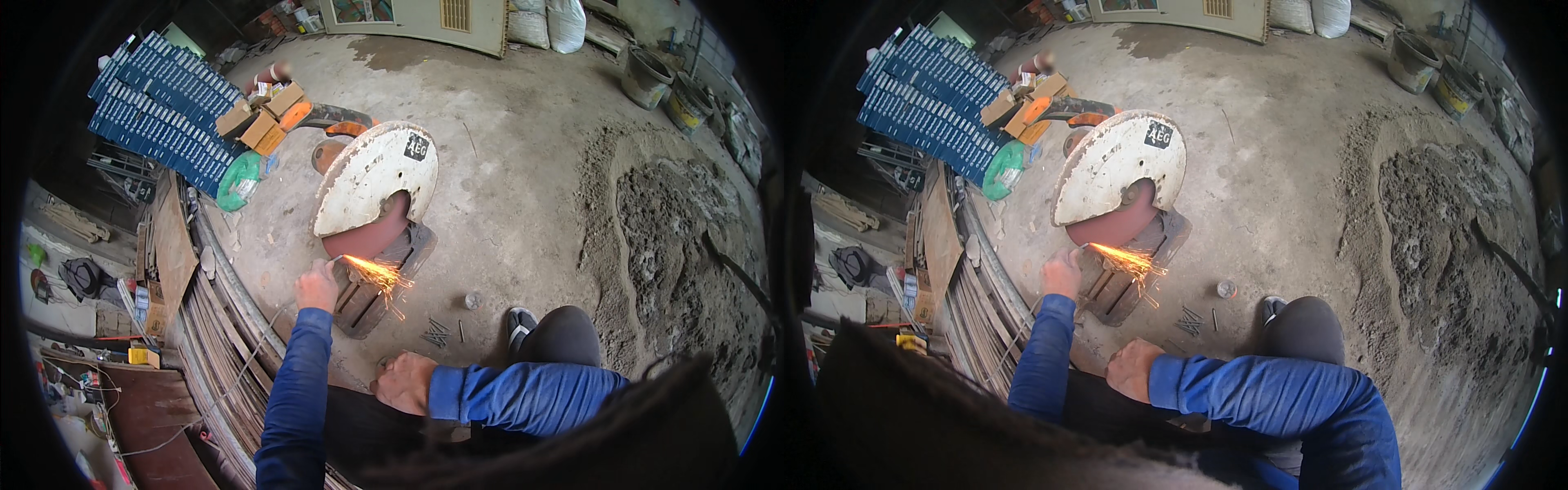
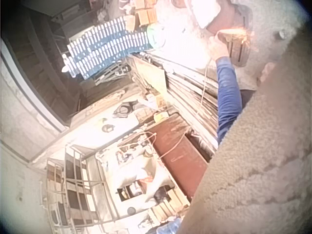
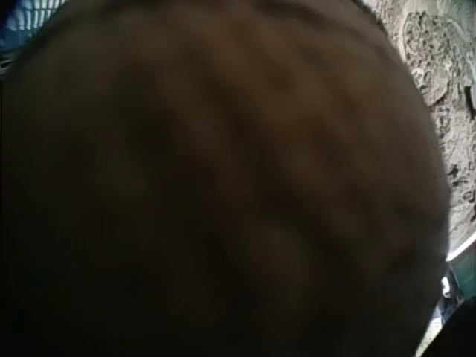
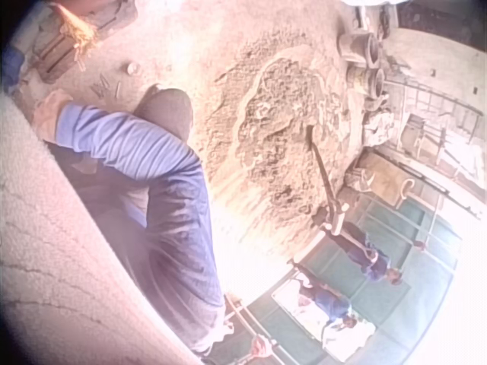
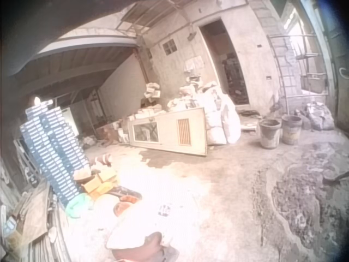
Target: The person uses a bench grinder to sharpen or grind small metal rods one at a time. They hold each rod against the spinning wheel, producing sparks, then place the finished pieces on the floor and pick up the next rod.
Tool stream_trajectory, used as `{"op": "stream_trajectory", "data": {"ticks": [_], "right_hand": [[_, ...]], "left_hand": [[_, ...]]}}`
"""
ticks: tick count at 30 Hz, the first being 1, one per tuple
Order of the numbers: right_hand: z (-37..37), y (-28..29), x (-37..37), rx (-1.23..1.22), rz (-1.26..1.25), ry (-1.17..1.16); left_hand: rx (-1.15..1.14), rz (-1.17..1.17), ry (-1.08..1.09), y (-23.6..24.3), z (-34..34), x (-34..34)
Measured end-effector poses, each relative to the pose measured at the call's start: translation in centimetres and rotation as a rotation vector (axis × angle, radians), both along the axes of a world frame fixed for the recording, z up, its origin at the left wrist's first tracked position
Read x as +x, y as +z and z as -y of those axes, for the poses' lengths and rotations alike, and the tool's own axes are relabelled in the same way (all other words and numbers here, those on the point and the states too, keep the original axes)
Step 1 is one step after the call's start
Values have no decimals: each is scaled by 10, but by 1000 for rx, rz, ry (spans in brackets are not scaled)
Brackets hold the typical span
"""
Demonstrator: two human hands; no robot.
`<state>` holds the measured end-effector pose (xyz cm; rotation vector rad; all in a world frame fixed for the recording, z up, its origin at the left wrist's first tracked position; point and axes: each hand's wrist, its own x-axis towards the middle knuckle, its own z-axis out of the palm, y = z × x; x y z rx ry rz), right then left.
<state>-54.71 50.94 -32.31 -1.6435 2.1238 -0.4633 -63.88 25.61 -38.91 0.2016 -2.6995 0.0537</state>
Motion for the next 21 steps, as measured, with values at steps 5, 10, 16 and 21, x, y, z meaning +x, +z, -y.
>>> {"op": "stream_trajectory", "data": {"ticks": [5,10,16,21], "right_hand": [[-3,6,-1,6,3,-17],[-6,8,6,-36,-63,-120],[-5,2,7,-82,-62,-97],[-3,7,7,-1,-59,-39]], "left_hand": [[5,4,15,2,-2,0],[246,3,-57,6,5,8],[686,96,11,3,8,17],[859,144,11,4,4,17]]}}
